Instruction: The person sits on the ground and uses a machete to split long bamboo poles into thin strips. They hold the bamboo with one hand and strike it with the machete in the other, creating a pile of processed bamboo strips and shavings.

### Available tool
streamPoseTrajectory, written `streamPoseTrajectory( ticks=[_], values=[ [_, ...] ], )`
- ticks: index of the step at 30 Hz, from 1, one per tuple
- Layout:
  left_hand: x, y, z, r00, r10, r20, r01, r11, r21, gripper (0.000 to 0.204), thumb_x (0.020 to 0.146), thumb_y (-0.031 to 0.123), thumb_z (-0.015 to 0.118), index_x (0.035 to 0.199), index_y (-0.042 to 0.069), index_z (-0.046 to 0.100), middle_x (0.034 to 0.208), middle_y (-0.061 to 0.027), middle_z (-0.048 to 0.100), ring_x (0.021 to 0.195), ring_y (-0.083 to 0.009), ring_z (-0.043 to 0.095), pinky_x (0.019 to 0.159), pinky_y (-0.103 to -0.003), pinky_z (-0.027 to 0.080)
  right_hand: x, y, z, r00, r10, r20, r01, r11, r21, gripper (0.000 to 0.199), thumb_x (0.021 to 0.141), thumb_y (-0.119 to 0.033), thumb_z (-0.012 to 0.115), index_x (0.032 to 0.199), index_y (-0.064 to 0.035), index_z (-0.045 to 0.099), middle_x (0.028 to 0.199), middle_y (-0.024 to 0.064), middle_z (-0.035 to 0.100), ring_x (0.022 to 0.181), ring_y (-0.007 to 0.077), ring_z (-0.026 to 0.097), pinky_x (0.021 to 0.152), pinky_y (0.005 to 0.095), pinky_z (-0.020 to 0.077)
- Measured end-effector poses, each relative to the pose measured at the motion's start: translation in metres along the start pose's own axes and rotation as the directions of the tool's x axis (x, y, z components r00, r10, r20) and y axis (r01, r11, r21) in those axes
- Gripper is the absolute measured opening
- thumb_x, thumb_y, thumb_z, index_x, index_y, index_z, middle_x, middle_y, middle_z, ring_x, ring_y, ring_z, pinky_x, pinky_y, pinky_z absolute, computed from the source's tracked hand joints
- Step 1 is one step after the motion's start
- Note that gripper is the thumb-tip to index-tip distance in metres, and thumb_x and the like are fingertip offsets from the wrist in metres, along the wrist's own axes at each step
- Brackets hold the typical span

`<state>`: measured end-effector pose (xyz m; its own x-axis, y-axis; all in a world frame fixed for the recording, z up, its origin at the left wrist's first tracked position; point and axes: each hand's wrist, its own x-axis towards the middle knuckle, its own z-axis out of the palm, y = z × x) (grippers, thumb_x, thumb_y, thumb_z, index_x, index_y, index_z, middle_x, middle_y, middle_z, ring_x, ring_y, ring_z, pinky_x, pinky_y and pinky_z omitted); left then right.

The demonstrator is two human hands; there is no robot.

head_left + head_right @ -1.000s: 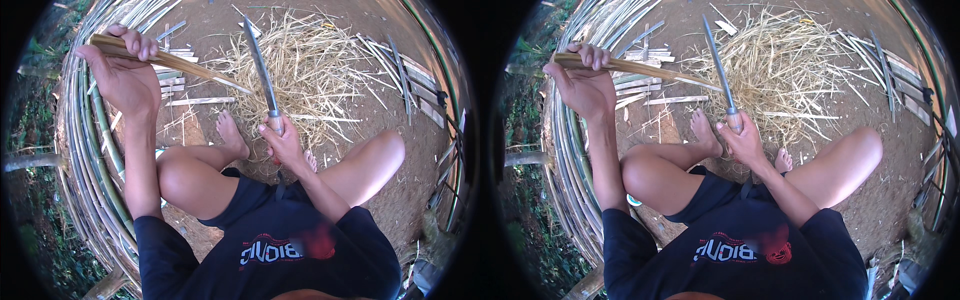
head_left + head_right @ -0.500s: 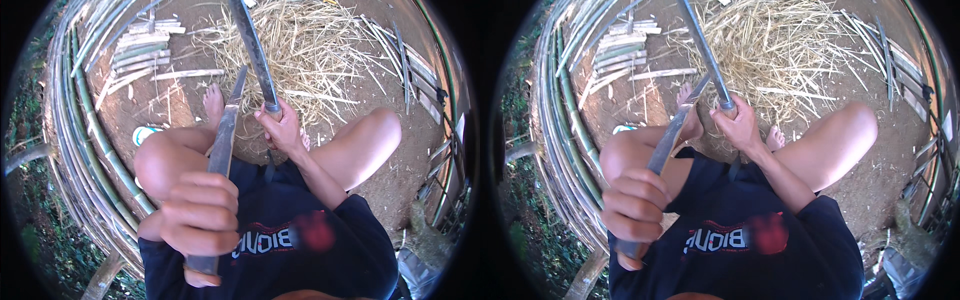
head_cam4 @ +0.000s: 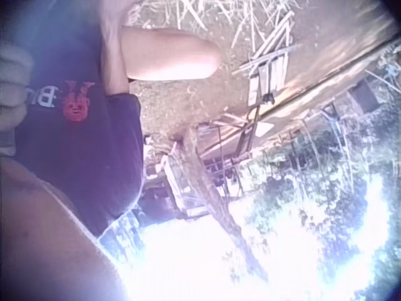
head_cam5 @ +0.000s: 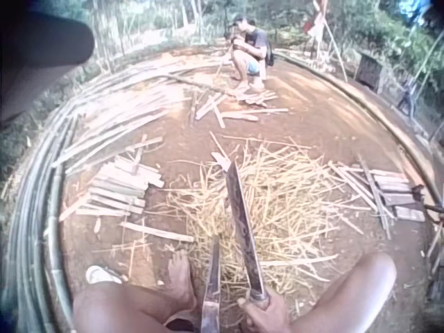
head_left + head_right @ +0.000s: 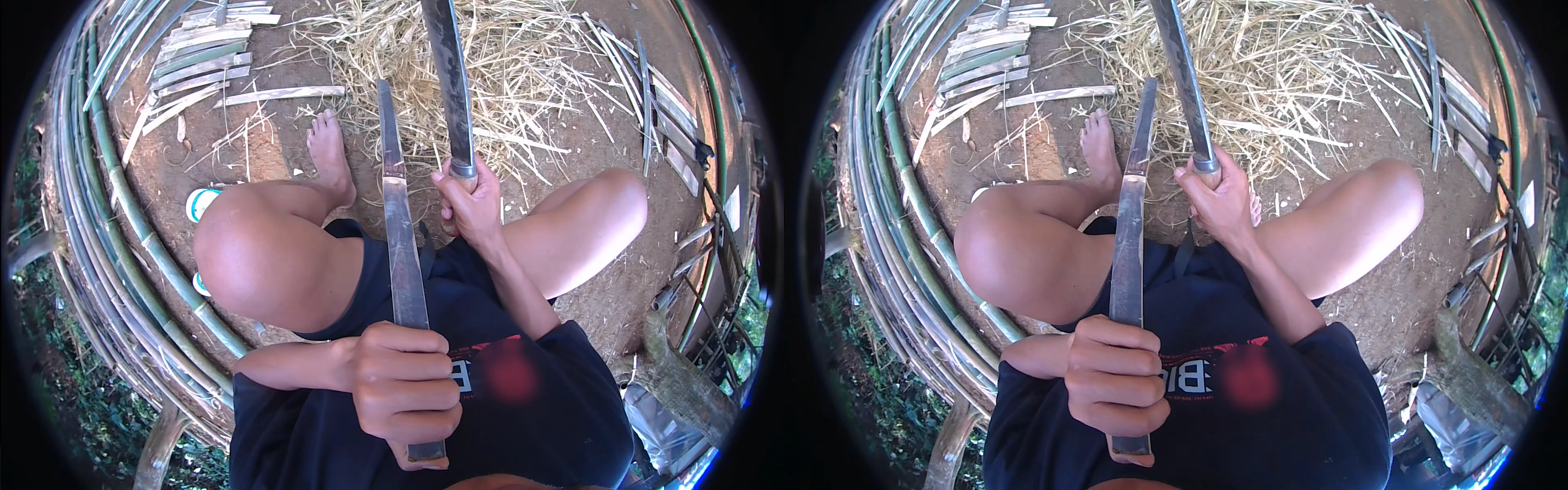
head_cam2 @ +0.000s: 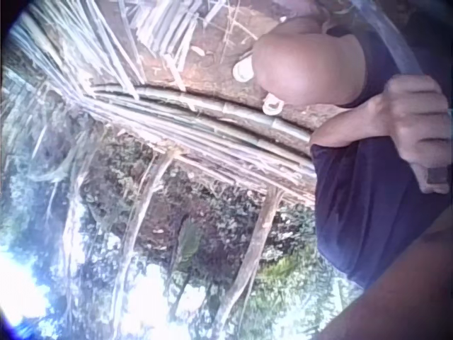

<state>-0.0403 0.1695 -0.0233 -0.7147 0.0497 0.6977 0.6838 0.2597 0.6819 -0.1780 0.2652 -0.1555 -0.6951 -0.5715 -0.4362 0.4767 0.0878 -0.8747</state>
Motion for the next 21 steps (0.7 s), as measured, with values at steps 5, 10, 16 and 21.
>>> streamPoseTrajectory(
  ticks=[5, 10, 16, 21],
  values=[
    [0.0, 0.0, 0.003, 1.0, 0.007, -0.027, -0.006, 1.0, 0.023, 0.043, 0.086, 0.042, 0.059, 0.062, 0.007, 0.054, 0.057, 0.0002, 0.043, 0.047, -0.0117, 0.044, 0.05, -0.024, 0.044, -0.014, 0.01, -0.005, 1.0, 0.01, 0.004, -0.009, 0.998, -0.062, 0.013, 0.088, -0.009, 0.067, 0.089, -0.0058, 0.054, 0.059, -0.0045, 0.05, 0.044, 0.0014, 0.043, 0.04, 0.0196, 0.0325],
    [0.004, 0.0, -0.004, 1.0, -0.002, -0.031, 0.002, 1.0, 0.006, 0.041, 0.086, 0.041, 0.06, 0.063, 0.007, 0.054, 0.057, -0.0002, 0.045, 0.047, -0.0123, 0.047, 0.05, -0.024, 0.045, -0.024, 0.023, -0.006, 0.999, -0.031, 0.019, 0.034, 0.984, -0.176, 0.014, 0.086, -0.009, 0.068, 0.086, -0.0048, 0.054, 0.061, -0.0053, 0.048, 0.052, 0.002, 0.043, 0.048, 0.0221, 0.0346],
    [0.011, -0.006, -0.018, 0.983, 0.058, -0.172, -0.057, 0.998, 0.01, 0.019, 0.069, 0.02, 0.064, 0.063, 0.005, 0.054, 0.056, -0.0012, 0.044, 0.046, -0.0136, 0.044, 0.048, -0.026, 0.043, -0.023, 0.025, 0.007, 0.973, -0.208, 0.096, 0.227, 0.933, -0.28, 0.018, 0.085, -0.012, 0.069, 0.08, -0.0022, 0.055, 0.06, -0.002, 0.048, 0.055, 0.0043, 0.041, 0.05, 0.0249, 0.0351],
    [0.007, 0.004, -0.007, 0.895, -0.005, -0.447, 0.034, 0.998, 0.055, 0.053, 0.094, 0.049, 0.051, 0.065, 0.005, 0.055, 0.055, -0.0037, 0.049, 0.046, -0.0172, 0.049, 0.049, -0.03, 0.048, -0.019, 0.018, 0.022, 0.944, -0.286, 0.166, 0.325, 0.893, -0.311, 0.021, 0.087, -0.012, 0.07, 0.076, -0.0035, 0.054, 0.061, -0.0041, 0.047, 0.056, 0.0037, 0.039, 0.052, 0.0237, 0.0333]
  ],
)
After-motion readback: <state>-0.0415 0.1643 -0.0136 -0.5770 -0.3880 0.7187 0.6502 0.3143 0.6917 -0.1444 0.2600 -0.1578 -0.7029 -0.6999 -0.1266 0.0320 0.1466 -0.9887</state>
